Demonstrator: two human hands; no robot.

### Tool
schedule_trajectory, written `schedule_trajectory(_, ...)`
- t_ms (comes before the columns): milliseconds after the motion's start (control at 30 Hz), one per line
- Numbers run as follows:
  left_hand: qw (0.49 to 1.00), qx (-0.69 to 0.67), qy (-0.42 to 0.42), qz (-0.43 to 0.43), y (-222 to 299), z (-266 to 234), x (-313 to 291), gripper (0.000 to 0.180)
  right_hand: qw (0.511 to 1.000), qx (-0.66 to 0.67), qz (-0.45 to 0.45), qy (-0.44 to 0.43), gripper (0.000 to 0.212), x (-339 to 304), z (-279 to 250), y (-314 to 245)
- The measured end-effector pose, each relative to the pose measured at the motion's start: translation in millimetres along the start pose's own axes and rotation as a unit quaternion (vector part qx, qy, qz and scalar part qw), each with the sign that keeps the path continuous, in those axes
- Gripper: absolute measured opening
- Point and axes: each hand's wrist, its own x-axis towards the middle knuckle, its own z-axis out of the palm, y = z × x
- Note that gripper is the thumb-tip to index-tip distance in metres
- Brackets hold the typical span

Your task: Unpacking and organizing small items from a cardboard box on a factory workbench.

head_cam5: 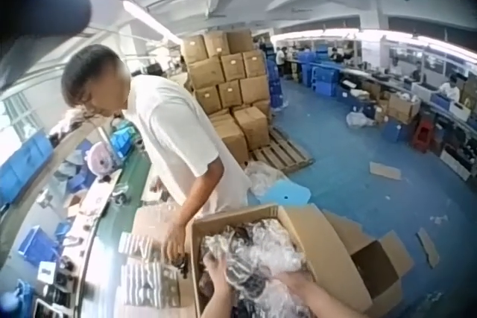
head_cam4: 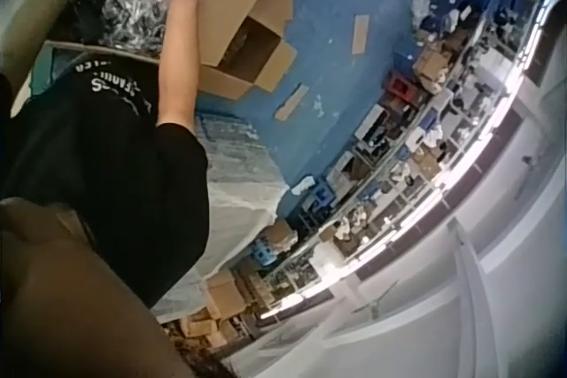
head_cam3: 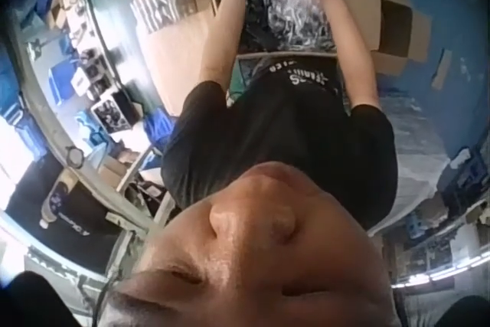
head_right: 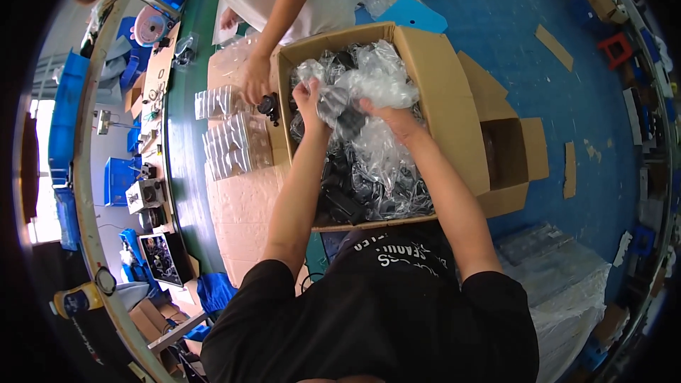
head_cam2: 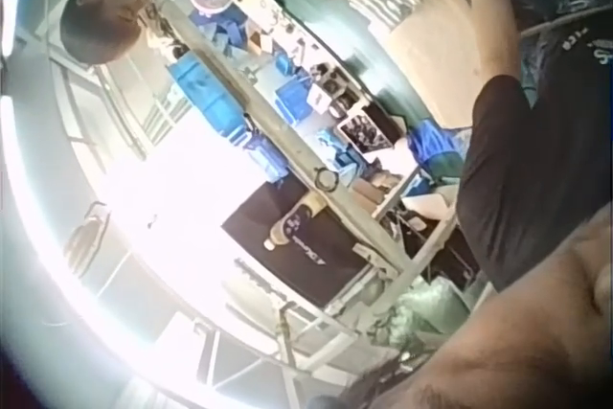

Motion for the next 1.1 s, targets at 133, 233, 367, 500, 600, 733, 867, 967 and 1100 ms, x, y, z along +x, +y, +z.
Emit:
schedule_trajectory(133,0.922,0.173,-0.064,0.341,17.6,-22.8,-47.1,0.02,0.999,0.011,0.034,0.015,0.034,-0.6,0.5,16.2)
schedule_trajectory(233,0.742,0.303,-0.127,0.585,23.4,-36.0,-57.4,0.021,0.995,0.043,0.089,0.026,0.031,3.4,-7.8,47.7)
schedule_trajectory(367,0.904,0.293,-0.046,0.309,15.8,-36.5,-36.6,0.03,0.982,0.086,0.163,0.043,0.029,3.0,-9.9,75.9)
schedule_trajectory(500,0.888,0.25,-0.241,0.3,17.4,-35.7,-31.6,0.037,0.971,0.127,0.198,0.049,0.031,-9.2,22.8,23.6)
schedule_trajectory(600,0.844,0.243,-0.347,0.328,19.6,-26.3,-30.0,0.043,0.97,0.149,0.187,0.054,0.032,-0.9,14.8,17.4)
schedule_trajectory(733,0.719,0.31,-0.463,0.414,22.7,-25.0,-29.2,0.062,0.979,0.158,0.125,0.024,0.031,19.1,-10.2,39.4)
schedule_trajectory(867,0.797,0.314,-0.321,0.403,20.6,-55.4,5.4,0.08,0.984,0.167,0.069,-0.006,0.031,26.8,-36.8,55.4)
schedule_trajectory(967,0.642,0.472,-0.416,0.437,27.1,-79.6,-7.0,0.078,0.982,0.161,0.085,0.044,0.026,2.6,-75.9,20.5)
schedule_trajectory(1100,0.496,0.607,-0.44,0.439,31.1,-86.6,-9.5,0.074,0.969,0.19,0.141,-0.064,0.027,-13.0,-100.2,18.0)
